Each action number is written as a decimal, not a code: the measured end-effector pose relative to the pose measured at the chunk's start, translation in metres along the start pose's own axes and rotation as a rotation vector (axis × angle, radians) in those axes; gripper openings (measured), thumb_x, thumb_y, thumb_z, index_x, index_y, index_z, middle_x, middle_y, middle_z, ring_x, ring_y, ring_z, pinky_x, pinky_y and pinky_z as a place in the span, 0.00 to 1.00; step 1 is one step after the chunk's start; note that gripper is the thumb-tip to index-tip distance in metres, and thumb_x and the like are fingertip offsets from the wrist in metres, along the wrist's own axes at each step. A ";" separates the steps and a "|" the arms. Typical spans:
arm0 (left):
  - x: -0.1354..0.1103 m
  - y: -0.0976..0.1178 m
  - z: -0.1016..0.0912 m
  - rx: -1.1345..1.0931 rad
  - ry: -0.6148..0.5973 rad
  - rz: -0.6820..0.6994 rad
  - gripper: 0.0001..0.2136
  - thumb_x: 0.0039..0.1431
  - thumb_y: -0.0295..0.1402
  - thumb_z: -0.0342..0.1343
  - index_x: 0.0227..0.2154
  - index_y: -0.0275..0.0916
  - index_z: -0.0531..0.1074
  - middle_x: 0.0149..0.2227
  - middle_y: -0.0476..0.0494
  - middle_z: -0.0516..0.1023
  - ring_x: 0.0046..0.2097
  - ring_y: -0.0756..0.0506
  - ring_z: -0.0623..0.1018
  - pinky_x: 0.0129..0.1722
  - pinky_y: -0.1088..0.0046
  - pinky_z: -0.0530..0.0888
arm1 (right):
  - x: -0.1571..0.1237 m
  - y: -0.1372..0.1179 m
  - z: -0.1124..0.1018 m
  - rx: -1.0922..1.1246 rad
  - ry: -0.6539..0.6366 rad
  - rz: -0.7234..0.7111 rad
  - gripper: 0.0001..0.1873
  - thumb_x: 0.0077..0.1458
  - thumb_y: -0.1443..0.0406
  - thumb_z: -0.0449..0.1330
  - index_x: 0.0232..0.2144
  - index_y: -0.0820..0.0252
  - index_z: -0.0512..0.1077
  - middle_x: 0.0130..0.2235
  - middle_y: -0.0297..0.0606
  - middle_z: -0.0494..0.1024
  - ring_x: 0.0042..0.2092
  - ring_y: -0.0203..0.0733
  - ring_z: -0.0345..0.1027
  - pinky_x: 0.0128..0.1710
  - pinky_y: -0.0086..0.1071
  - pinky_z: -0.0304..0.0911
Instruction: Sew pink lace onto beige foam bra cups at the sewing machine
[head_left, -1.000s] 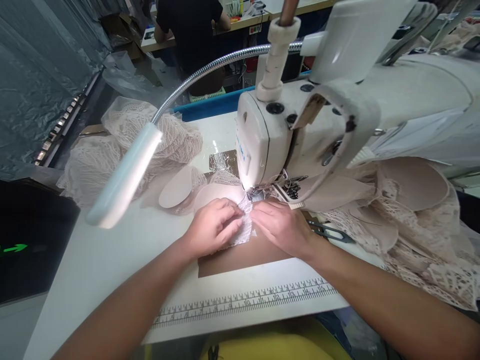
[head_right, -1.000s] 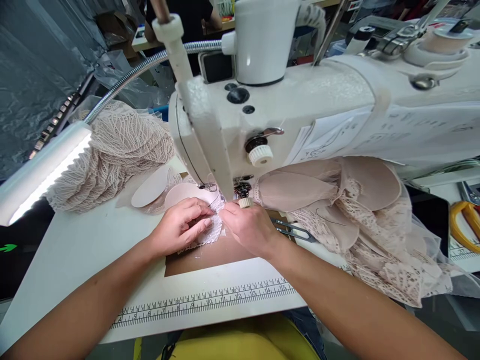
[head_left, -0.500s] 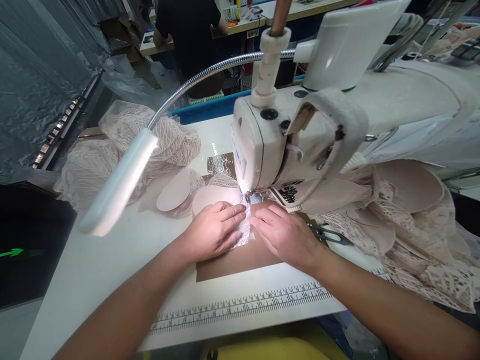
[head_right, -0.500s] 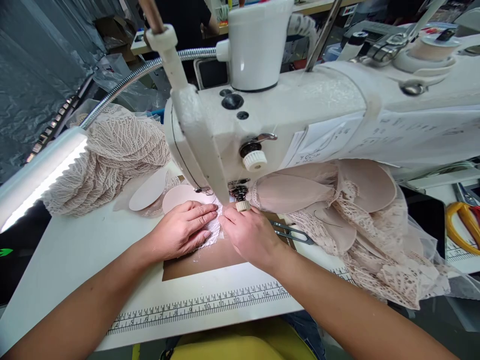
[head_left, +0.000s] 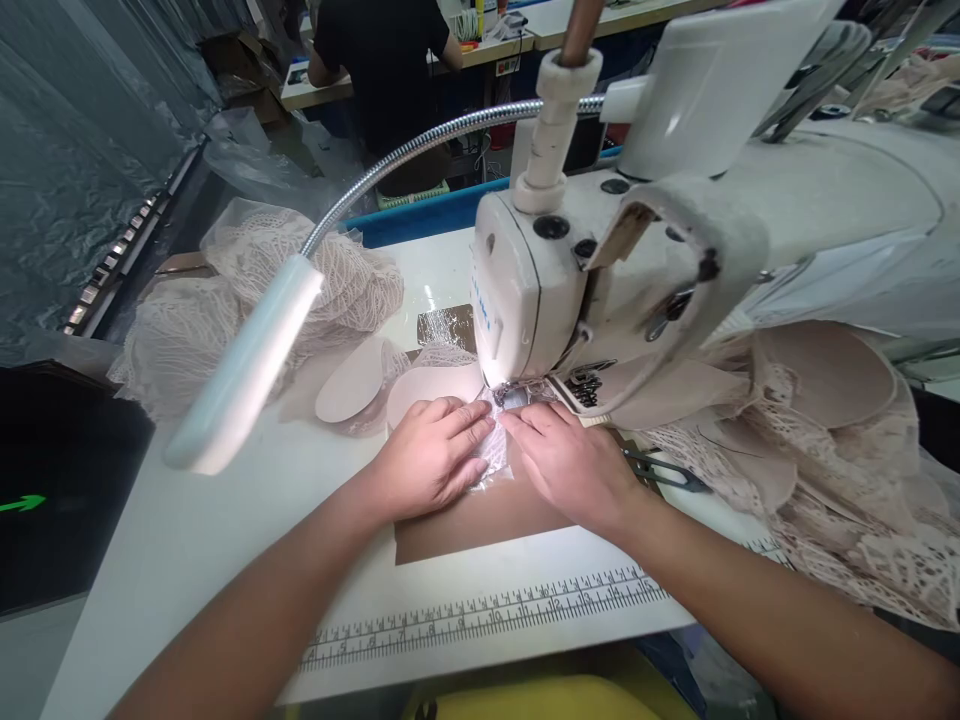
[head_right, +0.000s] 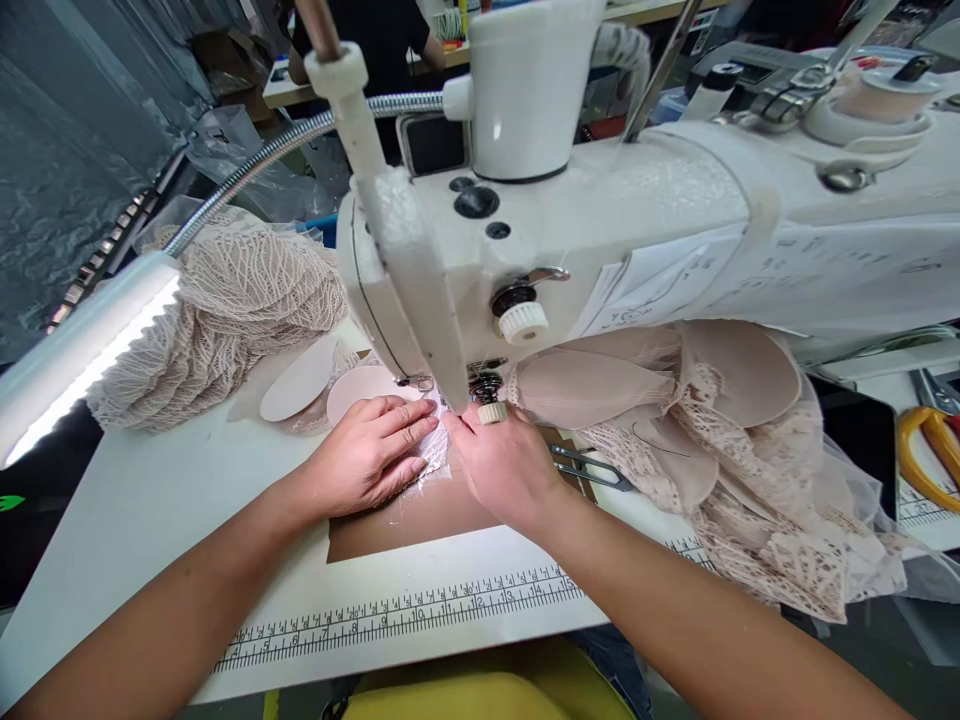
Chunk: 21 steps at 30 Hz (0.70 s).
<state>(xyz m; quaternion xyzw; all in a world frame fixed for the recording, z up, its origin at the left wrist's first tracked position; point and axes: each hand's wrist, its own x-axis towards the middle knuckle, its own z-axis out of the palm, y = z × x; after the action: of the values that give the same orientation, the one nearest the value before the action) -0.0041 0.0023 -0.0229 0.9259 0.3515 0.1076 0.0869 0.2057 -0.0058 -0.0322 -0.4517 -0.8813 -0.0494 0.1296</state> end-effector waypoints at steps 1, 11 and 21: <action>0.000 0.000 0.000 0.000 -0.004 0.002 0.21 0.64 0.39 0.46 0.55 0.34 0.67 0.59 0.36 0.67 0.51 0.37 0.69 0.49 0.55 0.67 | -0.001 0.001 0.000 0.013 0.012 -0.004 0.17 0.55 0.72 0.52 0.45 0.61 0.74 0.33 0.39 0.75 0.37 0.43 0.66 0.30 0.35 0.51; -0.001 0.000 0.000 -0.033 0.007 0.025 0.20 0.64 0.38 0.47 0.55 0.35 0.67 0.57 0.37 0.69 0.51 0.38 0.70 0.50 0.56 0.66 | -0.008 0.009 -0.002 0.144 0.061 -0.152 0.16 0.58 0.72 0.49 0.42 0.60 0.75 0.30 0.37 0.73 0.33 0.39 0.61 0.31 0.33 0.51; 0.000 0.001 -0.001 -0.015 -0.023 0.022 0.20 0.64 0.38 0.46 0.55 0.35 0.67 0.59 0.38 0.68 0.50 0.38 0.69 0.49 0.56 0.66 | -0.010 0.007 -0.001 0.158 0.063 -0.167 0.14 0.56 0.73 0.50 0.38 0.61 0.75 0.29 0.37 0.70 0.32 0.39 0.57 0.31 0.33 0.50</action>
<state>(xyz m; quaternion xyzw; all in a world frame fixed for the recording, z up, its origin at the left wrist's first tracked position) -0.0036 0.0015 -0.0217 0.9302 0.3394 0.1008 0.0965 0.2175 -0.0096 -0.0339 -0.3632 -0.9125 -0.0045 0.1880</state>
